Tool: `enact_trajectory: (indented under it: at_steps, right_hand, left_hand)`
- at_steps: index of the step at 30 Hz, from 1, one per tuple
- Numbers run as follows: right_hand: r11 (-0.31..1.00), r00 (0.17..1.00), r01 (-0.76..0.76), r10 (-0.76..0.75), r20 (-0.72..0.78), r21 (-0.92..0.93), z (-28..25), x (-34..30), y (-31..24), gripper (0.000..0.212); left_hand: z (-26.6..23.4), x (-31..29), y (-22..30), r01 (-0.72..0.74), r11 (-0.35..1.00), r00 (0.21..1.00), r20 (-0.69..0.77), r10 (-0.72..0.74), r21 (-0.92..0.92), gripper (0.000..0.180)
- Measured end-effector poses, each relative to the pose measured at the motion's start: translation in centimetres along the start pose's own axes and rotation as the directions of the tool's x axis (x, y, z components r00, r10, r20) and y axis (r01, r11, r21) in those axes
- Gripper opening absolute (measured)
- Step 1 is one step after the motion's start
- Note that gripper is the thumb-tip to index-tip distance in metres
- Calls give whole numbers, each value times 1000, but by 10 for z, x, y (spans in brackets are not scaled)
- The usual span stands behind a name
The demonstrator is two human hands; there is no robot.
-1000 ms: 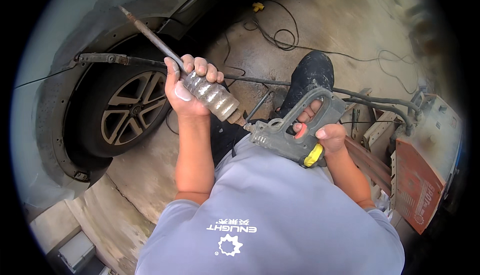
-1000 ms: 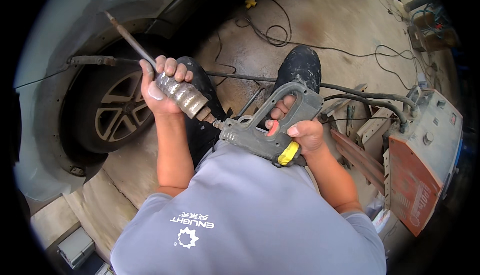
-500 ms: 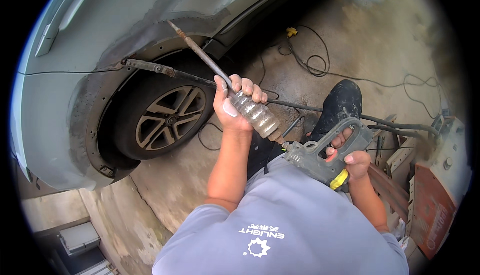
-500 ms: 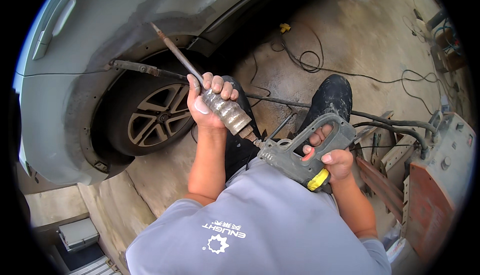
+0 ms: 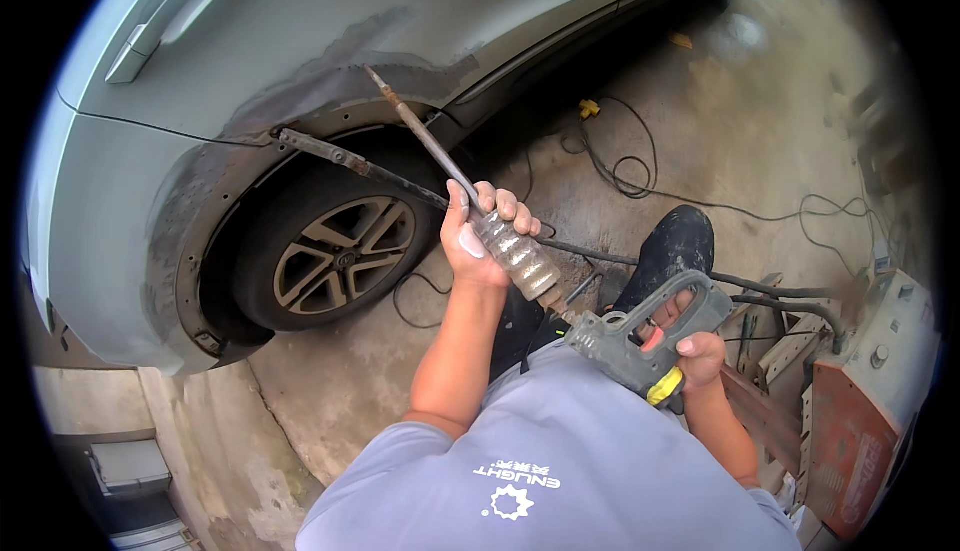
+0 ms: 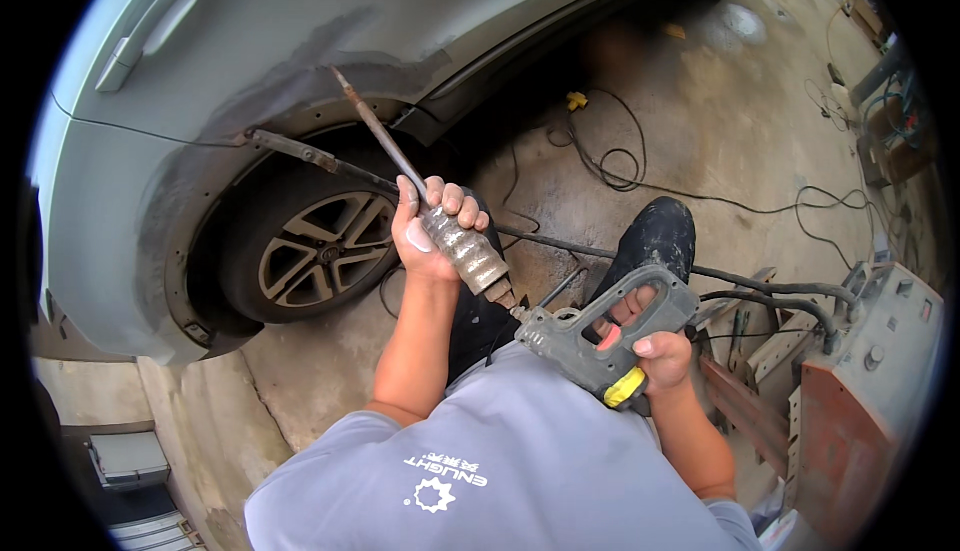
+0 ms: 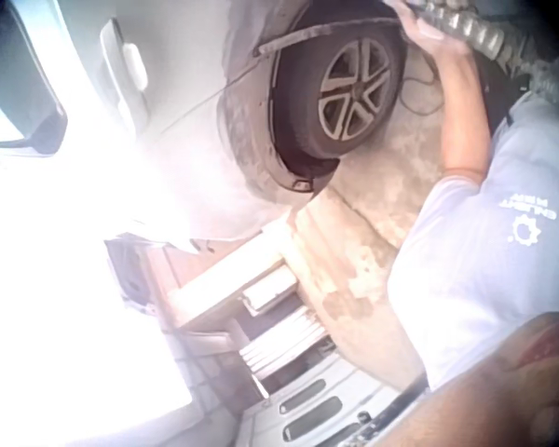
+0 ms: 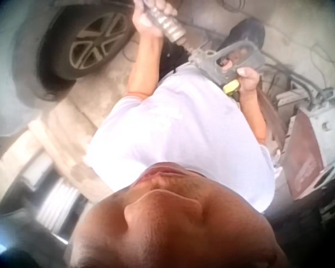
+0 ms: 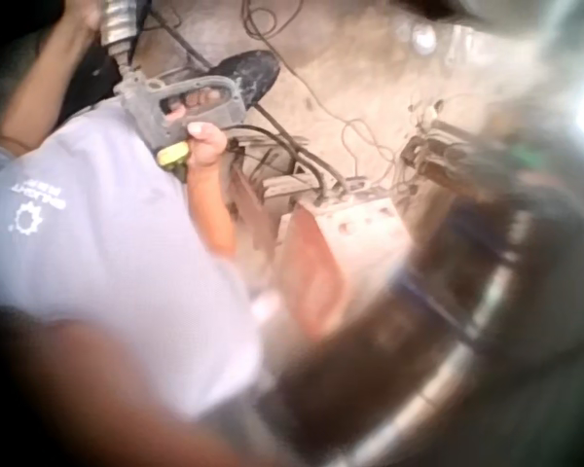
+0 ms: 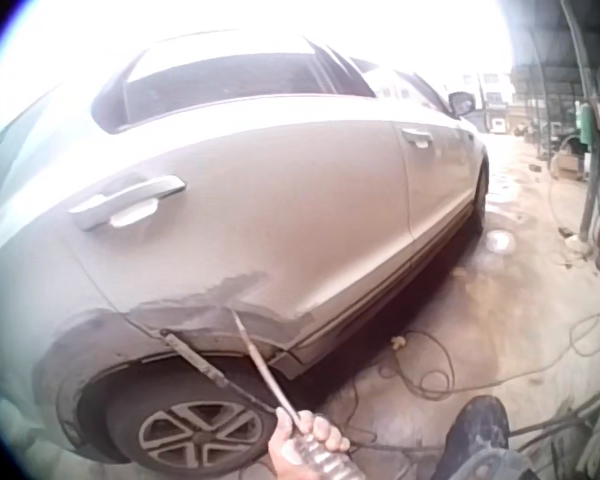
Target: The person uses a pneumatic dent puller and a hammer to repair a dent on the rear quarter panel of a silver car. They repeatedly attach the puller to the dented area, apply tension, and strike the tool with a hammer to gradually flatten the panel.
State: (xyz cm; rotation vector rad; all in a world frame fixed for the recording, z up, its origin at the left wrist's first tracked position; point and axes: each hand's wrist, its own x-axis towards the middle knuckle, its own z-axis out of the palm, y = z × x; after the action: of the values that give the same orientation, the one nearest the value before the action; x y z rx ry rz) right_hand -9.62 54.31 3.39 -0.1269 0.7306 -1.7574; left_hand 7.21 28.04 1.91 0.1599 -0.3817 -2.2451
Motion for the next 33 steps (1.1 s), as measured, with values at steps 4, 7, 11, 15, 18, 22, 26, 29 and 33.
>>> enact_trajectory:
  at_steps: [4,7,11,15,18,22,26,29,33]
  right_hand:
    - [1000,992,-13,10,123,18,-13,4,3,40]
    - [1000,996,-4,4,86,-5,-7,-1,1,42]
    - [1000,998,6,-6,56,-4,-19,-3,1,46]
    - [999,999,1,-3,38,40,-27,-4,5,47]
    - [1000,999,-18,18,49,16,-36,1,7,46]
    - [999,1000,-25,25,7,47,-33,5,3,49]
    - [999,997,-40,38,66,17,-35,13,-2,40]
    - [999,999,6,-8,40,50,-34,18,-5,39]
    - [999,999,2,-4,47,40,-30,21,-7,38]
  left_hand:
    - [2,11,13,-2,1000,1000,-29,3,26,57]
    - [-2,39,38,-14,1000,998,-54,14,16,61]
    - [8,25,19,-3,1000,987,-162,3,1,53]
    - [10,-2,-6,-50,989,960,-268,86,136,47]
    - [9,-7,-4,-10,993,954,-297,45,118,50]
    - [11,-7,1,85,991,964,-262,-55,106,55]
    - [-15,-4,-4,74,957,955,296,12,-279,52]
    - [-21,-9,0,132,917,916,400,32,-376,51]
    - [10,-16,9,67,985,959,-284,-19,161,51]
